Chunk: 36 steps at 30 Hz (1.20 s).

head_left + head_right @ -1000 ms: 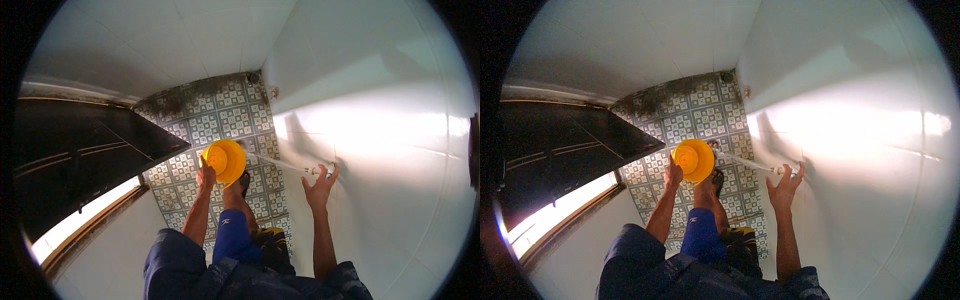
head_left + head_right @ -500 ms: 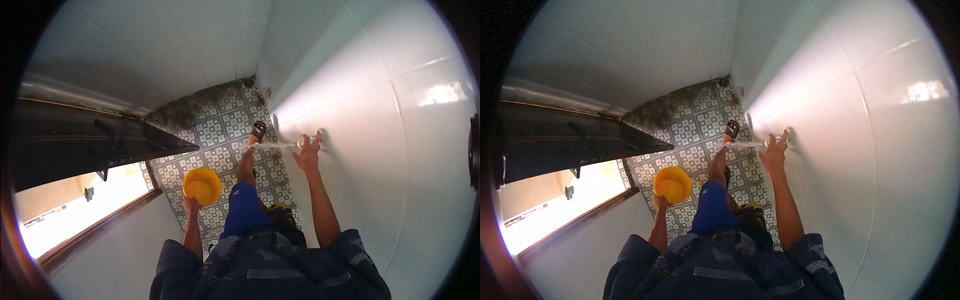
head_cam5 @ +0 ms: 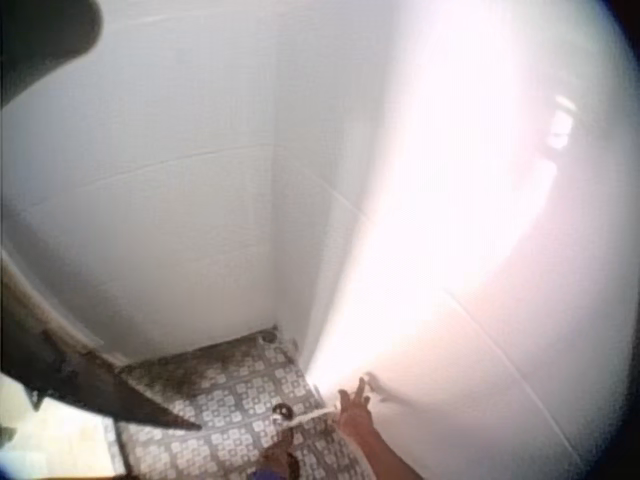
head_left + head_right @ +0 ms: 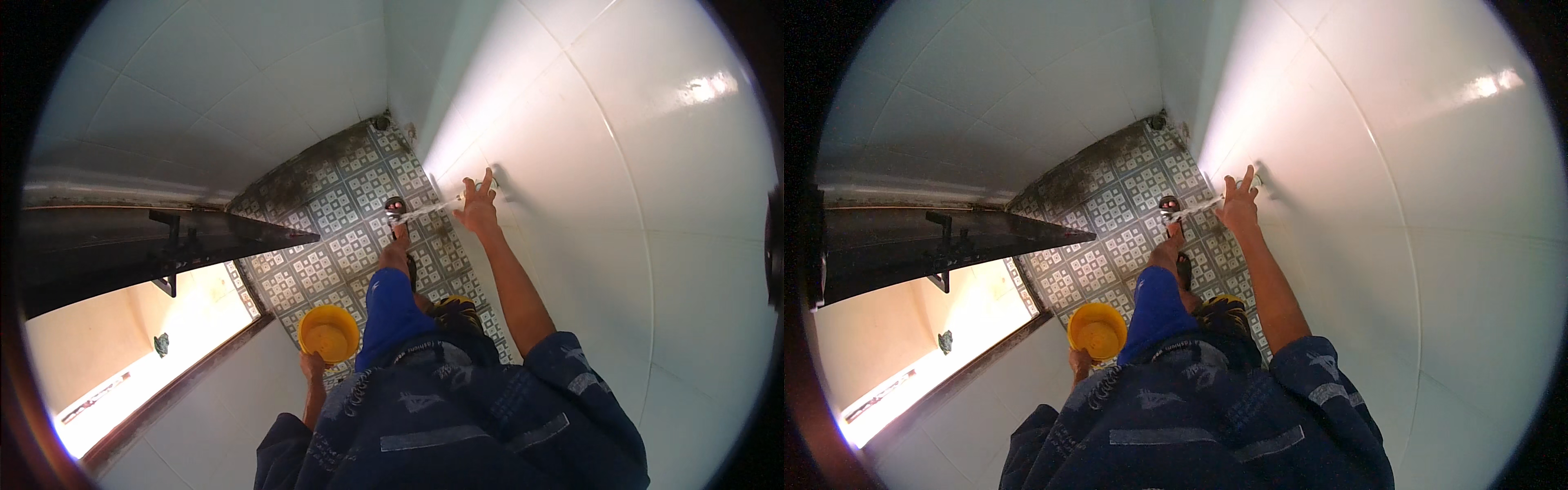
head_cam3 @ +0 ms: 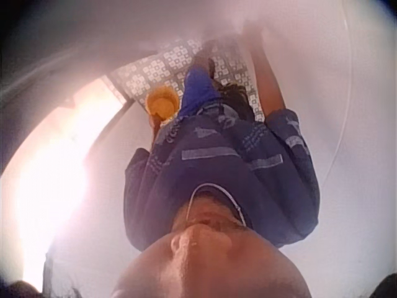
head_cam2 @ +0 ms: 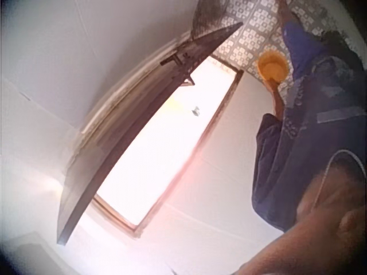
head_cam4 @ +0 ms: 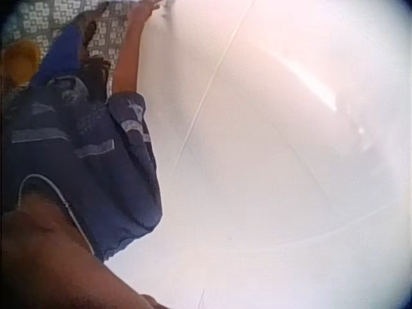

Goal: The person fills a yellow bucket with water from a wall-mounted tap in a tiled bathroom. They repeatedly lift the bucket, pour out the water onto the floor, and refill it from the tap.

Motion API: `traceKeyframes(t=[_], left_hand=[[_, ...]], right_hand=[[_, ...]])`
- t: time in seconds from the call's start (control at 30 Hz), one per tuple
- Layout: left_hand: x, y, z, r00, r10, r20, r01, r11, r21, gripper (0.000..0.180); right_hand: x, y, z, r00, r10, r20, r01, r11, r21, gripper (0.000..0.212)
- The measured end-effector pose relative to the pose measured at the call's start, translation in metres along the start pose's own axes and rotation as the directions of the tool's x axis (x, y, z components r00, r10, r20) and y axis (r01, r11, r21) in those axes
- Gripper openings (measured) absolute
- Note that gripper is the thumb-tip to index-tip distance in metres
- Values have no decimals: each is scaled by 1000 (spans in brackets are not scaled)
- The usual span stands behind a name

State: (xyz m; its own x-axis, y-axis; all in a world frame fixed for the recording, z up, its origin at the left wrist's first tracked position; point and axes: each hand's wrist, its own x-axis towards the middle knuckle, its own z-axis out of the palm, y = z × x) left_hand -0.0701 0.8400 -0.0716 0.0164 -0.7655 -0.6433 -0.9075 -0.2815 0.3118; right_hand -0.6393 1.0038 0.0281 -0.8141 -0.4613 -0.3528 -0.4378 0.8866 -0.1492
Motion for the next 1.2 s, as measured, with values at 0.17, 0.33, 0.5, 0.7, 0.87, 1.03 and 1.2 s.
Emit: traceKeyframes(t=[0.17, 0.33, 0.5, 0.7, 0.87, 1.03, 1.2], left_hand=[[-58, 70, -10, 999, -7, 47, 3, 996, 91, 34], [6, -12, 8, 994, -4, -113, 33, 968, 250, 31], [-8, 10, 10, 998, -45, 50, 41, 997, 70, 32], [-5, 0, 14, 992, -123, -18, 123, 992, 10, 36], [-10, -24, 13, 1000, 13, -10, -12, 1000, 24, 39], [-43, -6, 8, 998, 8, -66, -4, 998, 59, 40], [-37, -11, 5, 998, -26, -58, 28, 999, 28, 40]], right_hand=[[-3, 16, 6, 999, 30, 14, -29, 998, -54, 82], [-2, -1, -1, 999, 15, 32, -15, 1000, -9, 80], [-3, 4, -1, 998, 46, 48, -46, 999, -4, 83], [0, 5, 0, 999, 32, 34, -32, 999, -6, 86], [-2, -3, -8, 995, 51, 82, -49, 998, -37, 88], [-3, 8, -1, 997, 15, 81, -7, 994, -106, 88], [-2, 7, 0, 998, -33, 59, 35, 998, -47, 87]])
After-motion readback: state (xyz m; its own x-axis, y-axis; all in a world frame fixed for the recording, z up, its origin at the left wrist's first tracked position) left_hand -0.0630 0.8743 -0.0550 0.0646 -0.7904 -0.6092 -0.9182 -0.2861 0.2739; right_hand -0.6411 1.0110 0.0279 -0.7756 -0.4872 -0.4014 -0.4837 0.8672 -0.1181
